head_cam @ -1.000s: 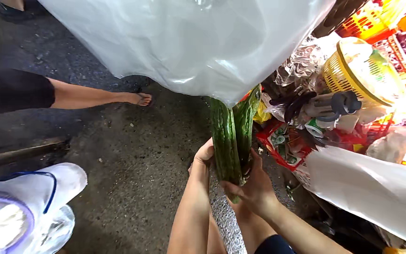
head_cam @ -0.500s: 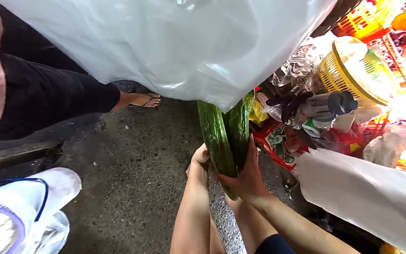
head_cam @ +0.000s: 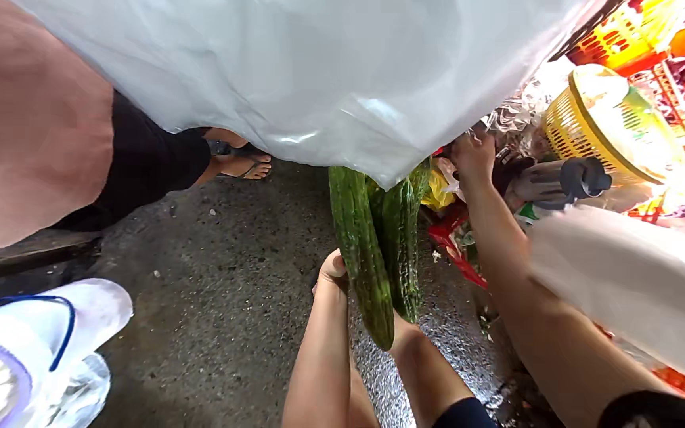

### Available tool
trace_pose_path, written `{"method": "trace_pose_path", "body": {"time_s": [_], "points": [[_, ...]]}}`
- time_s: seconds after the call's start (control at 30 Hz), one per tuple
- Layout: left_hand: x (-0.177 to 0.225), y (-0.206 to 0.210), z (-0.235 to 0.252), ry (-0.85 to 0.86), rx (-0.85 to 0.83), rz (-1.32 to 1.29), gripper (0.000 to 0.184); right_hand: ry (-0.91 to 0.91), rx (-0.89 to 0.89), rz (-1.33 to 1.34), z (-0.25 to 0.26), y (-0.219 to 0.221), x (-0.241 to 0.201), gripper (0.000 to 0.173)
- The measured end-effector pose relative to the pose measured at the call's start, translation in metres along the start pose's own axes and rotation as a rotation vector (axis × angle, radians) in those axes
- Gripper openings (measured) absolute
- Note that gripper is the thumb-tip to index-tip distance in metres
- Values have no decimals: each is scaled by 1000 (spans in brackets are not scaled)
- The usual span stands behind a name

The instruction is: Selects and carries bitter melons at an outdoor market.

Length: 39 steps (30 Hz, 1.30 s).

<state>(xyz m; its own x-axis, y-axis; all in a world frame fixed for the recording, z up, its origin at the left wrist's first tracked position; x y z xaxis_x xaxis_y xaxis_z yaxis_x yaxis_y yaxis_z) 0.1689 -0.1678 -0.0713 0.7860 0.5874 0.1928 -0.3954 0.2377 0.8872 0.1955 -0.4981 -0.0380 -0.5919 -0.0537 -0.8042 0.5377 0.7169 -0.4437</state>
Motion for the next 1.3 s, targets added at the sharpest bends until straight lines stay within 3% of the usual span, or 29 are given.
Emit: {"method": "trace_pose_path", "body": {"time_s": [0.1,0.2,0.33,0.47,0.67,0.77,0.87,1.0,1.07,1.17,1.23,1.3], "points": [[-1,0,-16,-33,36,5,37,114,41,-35,63,11,-6,60],[-2,4,-28,-57,68,-58,35,308,-45,-82,72,17,-31,60],[-3,13,-32,-64,75,-43,34,212,117,-25,80,5,5,55],[-2,21,-33,-25,113,-73,31,140,69,115,48,-26,15,41],[0,21,-31,-6,13,-16,34,226,-166,-46,-44,-43,22,68],[4,25,-24,5,-7,-64,34,278,-224,-79,-30,-28,34,75],[5,27,-22,-11,-57,-94,35,282,-234,-64,2,-9,30,64],[3,29,-26,5,-54,-106,36,332,-148,-162,32,-5,23,95],[1,27,-33,11,-1,-77,37,299,-146,-198,33,-5,18,84],[0,25,-39,17,45,-68,35,270,-230,54,-8,-7,7,55],[-1,24,-40,7,49,-62,34,260,-317,218,-64,-7,6,52],[-2,21,-38,-11,56,-30,35,134,-395,272,-131,-6,13,50]]}}
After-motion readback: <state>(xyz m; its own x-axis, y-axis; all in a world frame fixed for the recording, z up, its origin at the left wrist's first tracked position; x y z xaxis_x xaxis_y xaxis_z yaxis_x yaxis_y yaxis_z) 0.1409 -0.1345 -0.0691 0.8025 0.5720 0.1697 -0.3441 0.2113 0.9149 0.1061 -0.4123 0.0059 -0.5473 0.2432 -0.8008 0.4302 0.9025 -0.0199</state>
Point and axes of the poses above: each hand's wrist, its own z-axis towards the middle knuckle, its own y-axis out of the palm, x = y × z, the point moved 7 cm from there along z, towards the middle knuckle, and after that the axes turned 14 degrees about -x, right-handed, at the moved point
